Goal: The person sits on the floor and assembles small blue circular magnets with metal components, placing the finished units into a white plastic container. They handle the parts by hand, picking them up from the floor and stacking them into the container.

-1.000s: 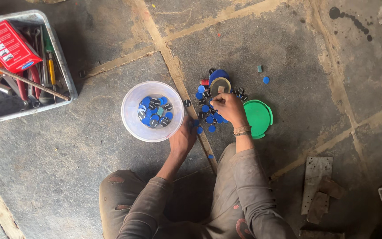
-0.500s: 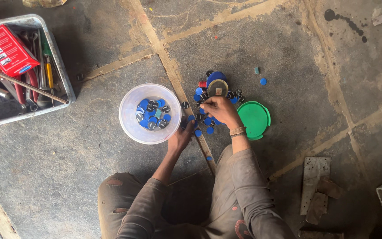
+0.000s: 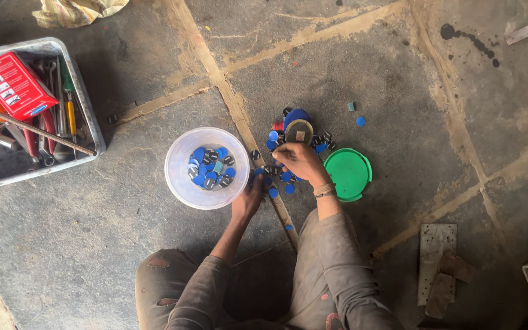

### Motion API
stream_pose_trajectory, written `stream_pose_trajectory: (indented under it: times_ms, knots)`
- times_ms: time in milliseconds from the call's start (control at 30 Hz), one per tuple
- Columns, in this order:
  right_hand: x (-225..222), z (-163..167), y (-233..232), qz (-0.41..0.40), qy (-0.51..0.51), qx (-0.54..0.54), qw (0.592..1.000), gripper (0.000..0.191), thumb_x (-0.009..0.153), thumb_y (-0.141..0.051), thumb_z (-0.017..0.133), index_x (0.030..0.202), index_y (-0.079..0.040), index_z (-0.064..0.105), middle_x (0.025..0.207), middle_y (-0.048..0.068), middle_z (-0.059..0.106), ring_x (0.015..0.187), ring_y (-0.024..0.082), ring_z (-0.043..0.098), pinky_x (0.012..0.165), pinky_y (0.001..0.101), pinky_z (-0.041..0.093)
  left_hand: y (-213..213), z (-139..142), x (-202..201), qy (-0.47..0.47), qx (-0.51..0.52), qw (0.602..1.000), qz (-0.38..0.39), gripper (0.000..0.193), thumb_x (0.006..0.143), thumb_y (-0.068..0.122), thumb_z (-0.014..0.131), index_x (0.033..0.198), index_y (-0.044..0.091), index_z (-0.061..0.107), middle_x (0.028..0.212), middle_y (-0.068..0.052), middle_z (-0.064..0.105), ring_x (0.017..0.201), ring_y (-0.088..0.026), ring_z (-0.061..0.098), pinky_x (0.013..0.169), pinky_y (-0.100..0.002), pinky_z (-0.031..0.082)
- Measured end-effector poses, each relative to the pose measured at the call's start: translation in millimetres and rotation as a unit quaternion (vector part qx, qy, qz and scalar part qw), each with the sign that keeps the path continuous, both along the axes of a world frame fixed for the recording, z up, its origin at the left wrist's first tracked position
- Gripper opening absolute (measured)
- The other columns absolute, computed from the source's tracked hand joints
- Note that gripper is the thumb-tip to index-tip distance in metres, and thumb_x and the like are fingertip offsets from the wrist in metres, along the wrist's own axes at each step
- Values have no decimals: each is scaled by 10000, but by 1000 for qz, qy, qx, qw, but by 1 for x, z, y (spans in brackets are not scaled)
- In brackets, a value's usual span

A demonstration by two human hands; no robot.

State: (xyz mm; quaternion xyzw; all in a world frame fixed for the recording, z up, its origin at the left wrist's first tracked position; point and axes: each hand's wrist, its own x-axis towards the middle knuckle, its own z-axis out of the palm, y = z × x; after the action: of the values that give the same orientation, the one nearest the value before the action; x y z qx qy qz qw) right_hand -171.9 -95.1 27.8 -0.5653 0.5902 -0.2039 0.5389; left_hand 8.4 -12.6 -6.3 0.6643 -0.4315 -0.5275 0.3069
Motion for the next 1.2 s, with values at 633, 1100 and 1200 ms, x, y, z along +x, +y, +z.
stream_pose_trajectory:
  times_ms: [633,1100,1200]
  knots:
    - [3,-4,1,96,-49,32,994,229,906,-204,783,1058,-32,784,893,7,781,732,69,663,659,235,550,-1,3,-1,78,30,996,-24,351,1033,342,561,952,26,689,732,-65,716,634,-143,688,571,-308,550]
    - [9,3,0,127,-21,-50,990,193,931,-185,792,958,-18,700,846,21,728,778,73,647,704,244,531,-1,4,-3,130,19,991,-11,356,1021,356,604,1006,8,680,763,-78,730,648,-134,719,558,-272,567]
    - [12,1,-1,57,-23,-25,998,205,952,-178,770,974,-7,660,825,34,707,724,106,638,650,277,525,-1,7,-2,139,32,990,-6,361,1024,352,609,985,-1,677,777,-77,732,657,-133,728,563,-273,569]
